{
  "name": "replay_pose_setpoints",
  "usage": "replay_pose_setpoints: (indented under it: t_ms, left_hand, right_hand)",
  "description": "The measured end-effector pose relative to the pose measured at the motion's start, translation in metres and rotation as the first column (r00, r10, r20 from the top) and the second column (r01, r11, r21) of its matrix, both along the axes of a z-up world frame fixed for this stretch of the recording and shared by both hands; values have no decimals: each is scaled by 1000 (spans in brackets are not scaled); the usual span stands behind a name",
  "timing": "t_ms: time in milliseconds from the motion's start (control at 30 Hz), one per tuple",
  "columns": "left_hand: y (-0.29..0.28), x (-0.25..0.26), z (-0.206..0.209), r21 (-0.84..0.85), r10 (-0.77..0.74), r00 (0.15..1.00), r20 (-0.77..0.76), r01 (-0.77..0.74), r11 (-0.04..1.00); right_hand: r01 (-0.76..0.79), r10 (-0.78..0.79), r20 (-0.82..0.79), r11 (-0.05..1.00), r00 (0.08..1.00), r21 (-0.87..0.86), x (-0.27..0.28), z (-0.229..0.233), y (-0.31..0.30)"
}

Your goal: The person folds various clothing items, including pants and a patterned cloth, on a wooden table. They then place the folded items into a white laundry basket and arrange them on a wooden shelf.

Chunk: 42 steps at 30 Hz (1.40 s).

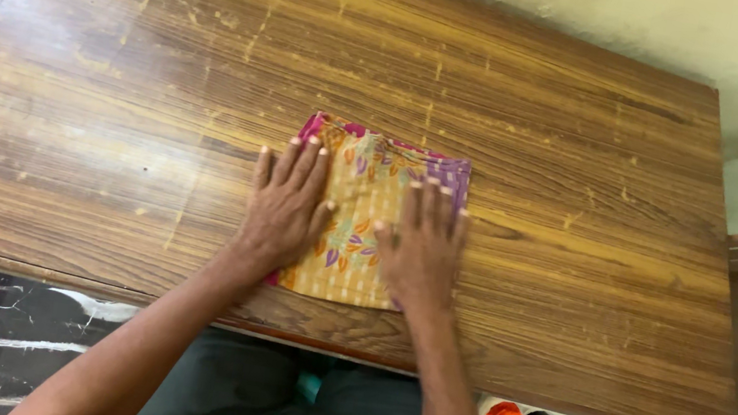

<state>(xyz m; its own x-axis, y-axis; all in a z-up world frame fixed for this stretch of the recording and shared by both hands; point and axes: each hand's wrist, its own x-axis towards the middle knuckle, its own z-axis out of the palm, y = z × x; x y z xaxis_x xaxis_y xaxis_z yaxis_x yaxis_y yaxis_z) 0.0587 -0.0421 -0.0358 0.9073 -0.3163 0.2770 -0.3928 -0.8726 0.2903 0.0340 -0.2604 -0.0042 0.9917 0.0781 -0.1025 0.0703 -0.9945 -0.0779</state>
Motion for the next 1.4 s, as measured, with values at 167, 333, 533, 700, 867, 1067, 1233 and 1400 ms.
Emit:
replay_pose_setpoints:
  t_ms: [167, 333, 533, 700, 867, 1067, 1233, 1400]
  left_hand:
    - [12, -4, 1, 19, 92, 985, -143, -90, 996]
    - [-12, 8, 7, -41, -72, 996, 47, 74, 996]
    - [-12, 30, 10, 23, -72, 995, -65, 73, 997]
    - [3, 33, -3, -3, -18, 996, -85, 18, 1000]
    - [11, 59, -12, -164, -21, 999, -38, 15, 986]
    - [20, 109, 5, -89, -29, 988, -152, 15, 996]
    - [26, 120, 11, -107, -80, 979, -186, 61, 992]
    - [26, 116, 58, -350, -109, 971, -213, 29, 936]
  right_hand:
    - [257, -256, 30, 965, 966, -51, -6, -3, -42]
    - [183, -183, 73, 983, 980, 7, -7, -13, -21]
    - [-113, 114, 55, 994, 992, -13, 30, -19, 5]
    - [139, -139, 59, 990, 989, 10, 31, -12, -48]
    - [247, -285, 103, 928, 953, 280, 35, -13, -78]
    - [-24, -51, 241, 954, 969, 298, 79, -8, -77]
    - [76, -95, 40, 939, 995, 334, 86, 10, -63]
    - [253, -287, -73, 664, 955, 704, 67, 68, -53]
